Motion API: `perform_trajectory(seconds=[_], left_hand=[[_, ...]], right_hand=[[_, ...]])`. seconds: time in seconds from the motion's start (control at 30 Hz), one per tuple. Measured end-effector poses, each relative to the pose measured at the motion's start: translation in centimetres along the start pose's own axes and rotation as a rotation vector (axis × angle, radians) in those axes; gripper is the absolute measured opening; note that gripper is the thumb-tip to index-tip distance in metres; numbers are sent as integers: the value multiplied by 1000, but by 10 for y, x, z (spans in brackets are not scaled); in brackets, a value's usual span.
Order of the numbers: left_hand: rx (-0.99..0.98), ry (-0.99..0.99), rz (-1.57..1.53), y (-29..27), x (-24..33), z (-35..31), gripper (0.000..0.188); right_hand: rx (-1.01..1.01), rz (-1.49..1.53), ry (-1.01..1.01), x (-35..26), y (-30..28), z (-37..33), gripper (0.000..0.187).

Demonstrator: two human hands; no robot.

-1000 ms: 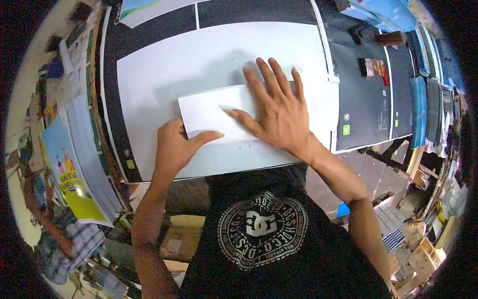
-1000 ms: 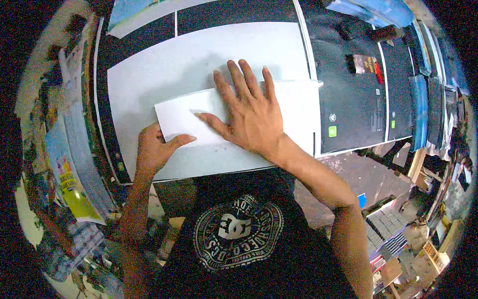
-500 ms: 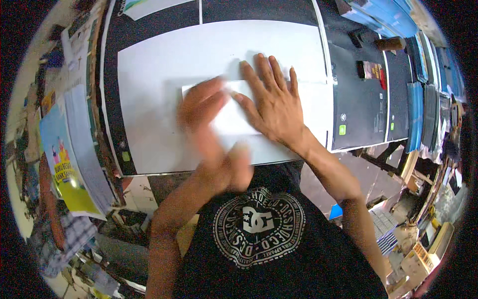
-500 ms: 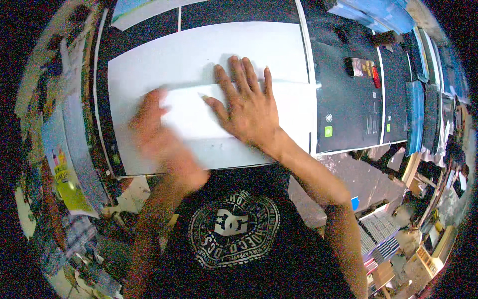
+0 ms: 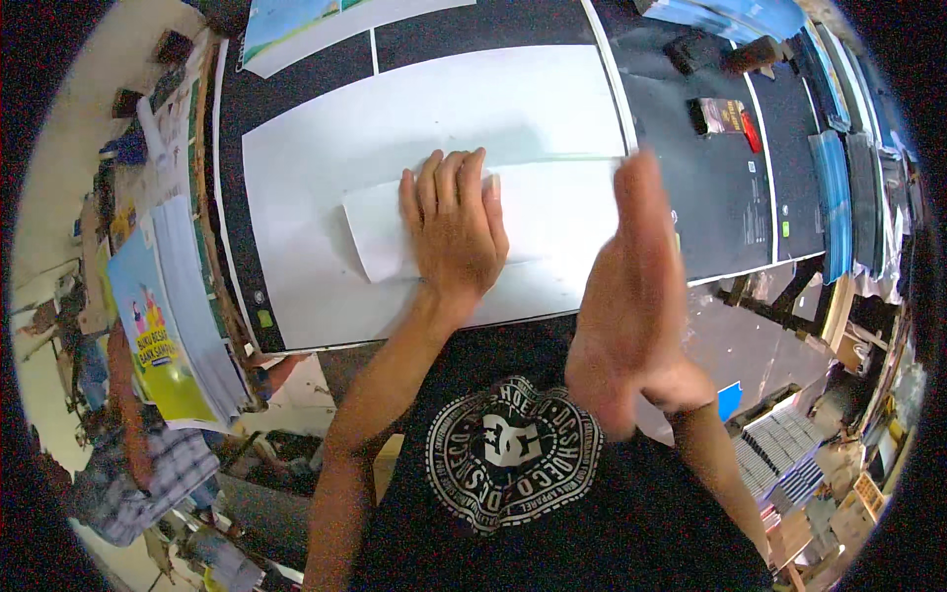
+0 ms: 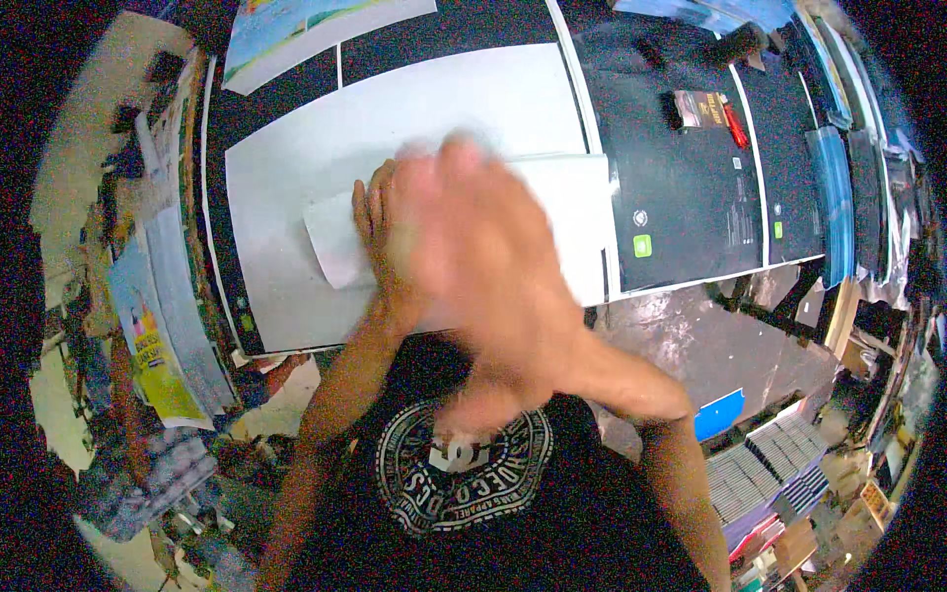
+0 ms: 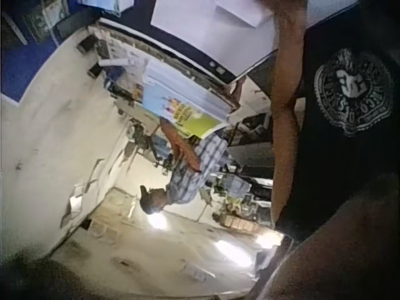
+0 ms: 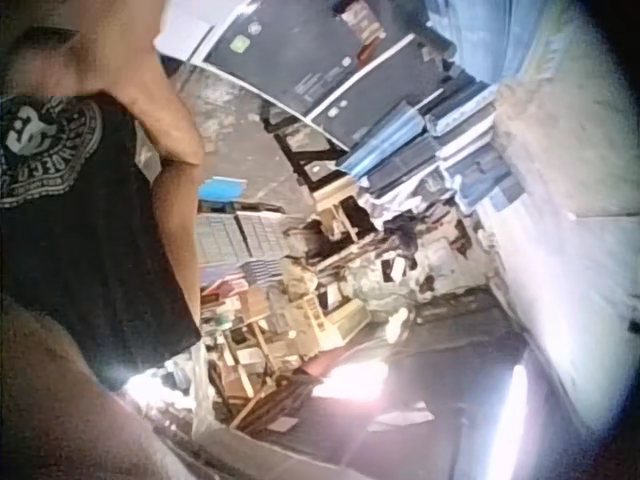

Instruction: The person folds printed booklet covers in half by hand, inserts folded paper pages into the covers, and aligns and presses the assembled booklets.

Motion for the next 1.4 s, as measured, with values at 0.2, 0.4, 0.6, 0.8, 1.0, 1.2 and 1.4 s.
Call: perform_trajectory(seconds=[0.2, 0.4, 0.6, 0.8, 1.0, 1.2, 1.4], left_hand=[[-65, 16, 34, 3, 8, 5, 42], [-10, -7, -73, -2, 0, 11, 41], [376, 20, -374, -94, -2, 15, 44], [335, -245, -350, -39, -64, -5, 44], [852, -149, -837, -132, -33, 0, 54], [271, -220, -545, -57, 26, 16, 51], [-73, 76, 67, 23, 13, 22, 43]], right_hand=[[271, 187, 74, 74, 64, -8, 104], [300, 656, 203, 84, 66, 0, 94], [261, 549, 182, 84, 62, 0, 84], [268, 537, 189, 84, 63, 4, 79], [230, 484, 186, 77, 61, 3, 79], [316, 549, 141, 78, 60, 0, 77], [316, 487, 252, 58, 32, 8, 73]])
Point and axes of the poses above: each hand's wrist, its own z-axis towards the middle knuckle, its own y-axis out of the palm, x = y × z, the point moved 5 cm from there along z, towards the middle knuckle, and after that the axes turned 3 degrees about -y, right-handed, at the moved point
